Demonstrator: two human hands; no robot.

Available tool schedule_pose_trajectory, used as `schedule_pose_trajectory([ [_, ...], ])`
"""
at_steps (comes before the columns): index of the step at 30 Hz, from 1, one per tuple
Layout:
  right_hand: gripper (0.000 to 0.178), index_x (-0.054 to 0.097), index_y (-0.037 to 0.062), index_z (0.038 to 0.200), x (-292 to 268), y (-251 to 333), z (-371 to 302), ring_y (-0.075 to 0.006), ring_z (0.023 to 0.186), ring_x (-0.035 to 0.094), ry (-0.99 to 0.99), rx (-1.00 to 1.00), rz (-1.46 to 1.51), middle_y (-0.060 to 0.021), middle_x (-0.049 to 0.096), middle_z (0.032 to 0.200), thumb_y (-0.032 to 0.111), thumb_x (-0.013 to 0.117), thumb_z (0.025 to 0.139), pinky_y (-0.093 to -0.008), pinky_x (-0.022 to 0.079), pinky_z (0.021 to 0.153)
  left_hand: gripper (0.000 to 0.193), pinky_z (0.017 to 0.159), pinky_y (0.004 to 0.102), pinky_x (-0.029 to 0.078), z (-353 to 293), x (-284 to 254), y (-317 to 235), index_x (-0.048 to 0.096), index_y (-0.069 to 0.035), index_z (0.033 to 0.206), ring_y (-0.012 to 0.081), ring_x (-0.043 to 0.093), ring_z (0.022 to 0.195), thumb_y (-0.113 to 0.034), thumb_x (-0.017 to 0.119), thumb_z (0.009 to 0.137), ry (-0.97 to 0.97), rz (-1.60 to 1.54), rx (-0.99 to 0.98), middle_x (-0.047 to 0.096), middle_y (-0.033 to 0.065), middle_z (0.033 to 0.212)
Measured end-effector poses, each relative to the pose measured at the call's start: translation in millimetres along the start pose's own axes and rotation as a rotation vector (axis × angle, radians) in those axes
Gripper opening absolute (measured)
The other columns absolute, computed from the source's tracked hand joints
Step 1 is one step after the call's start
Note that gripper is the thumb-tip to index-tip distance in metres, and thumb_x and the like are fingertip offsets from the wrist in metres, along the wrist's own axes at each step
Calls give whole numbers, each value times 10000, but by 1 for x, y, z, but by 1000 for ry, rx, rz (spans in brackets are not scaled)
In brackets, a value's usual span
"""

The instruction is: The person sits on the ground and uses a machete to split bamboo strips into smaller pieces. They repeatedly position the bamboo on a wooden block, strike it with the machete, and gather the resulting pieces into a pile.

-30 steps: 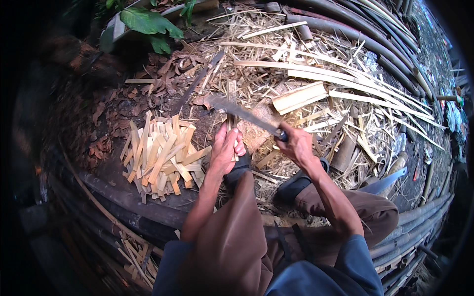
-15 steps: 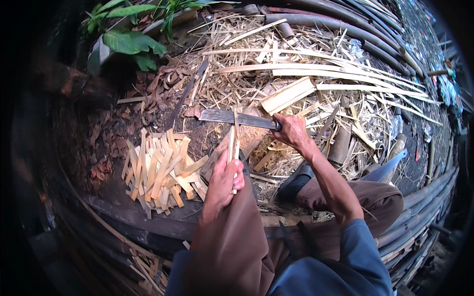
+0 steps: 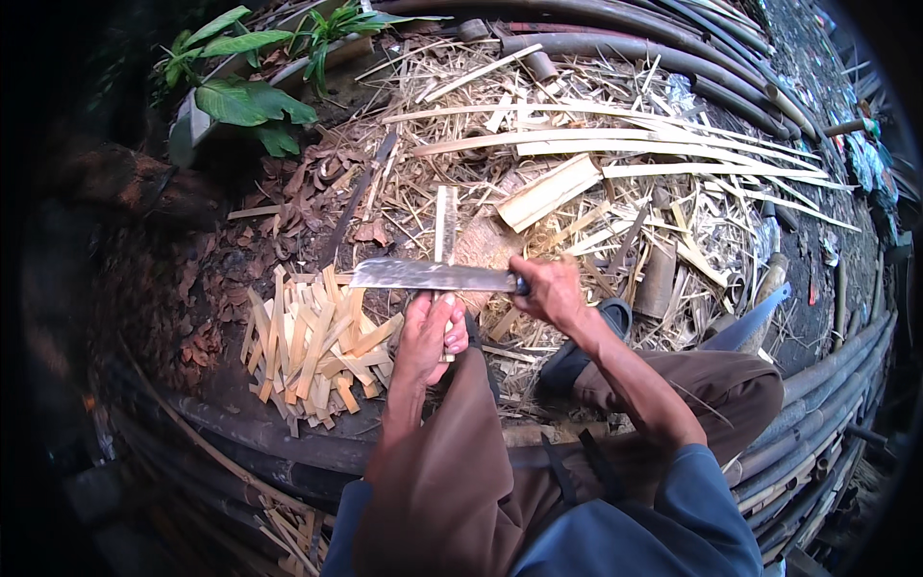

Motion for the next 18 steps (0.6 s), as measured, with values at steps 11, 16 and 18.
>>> schedule_pose_trajectory([
  [11,333,695,157,1196,2,-181,-25,-147,556,609,-7,522,49,-66,700,737,195,619,874,-345,494,492,538,459,199,382,-51,3,15,254,-81,1532,51,434,540,-120,458,1036,138,70,-116,486,21,828],
  [16,300,656,-10,1022,-43,-223,-31,-106,530,498,-410,567,437,-17,567,626,261,608,904,-296,398,475,548,636,297,519,-12,-27,-5,272,-46,1527,125,580,709,-249,471,1060,175,220,295,551,47,903],
  [18,334,658,-10,1029,-38,-153,-17,-112,537,504,-235,737,726,-23,583,666,300,638,905,-290,408,486,457,682,278,494,49,-22,-19,373,1,1420,125,574,768,-268,478,1067,110,237,429,535,32,891],
])
Point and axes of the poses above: each hand's wrist, its own z-axis towards the middle knuckle, its own x-axis out of the palm, y = z × x, the point moved 5 cm from there along z, towards the middle knuckle
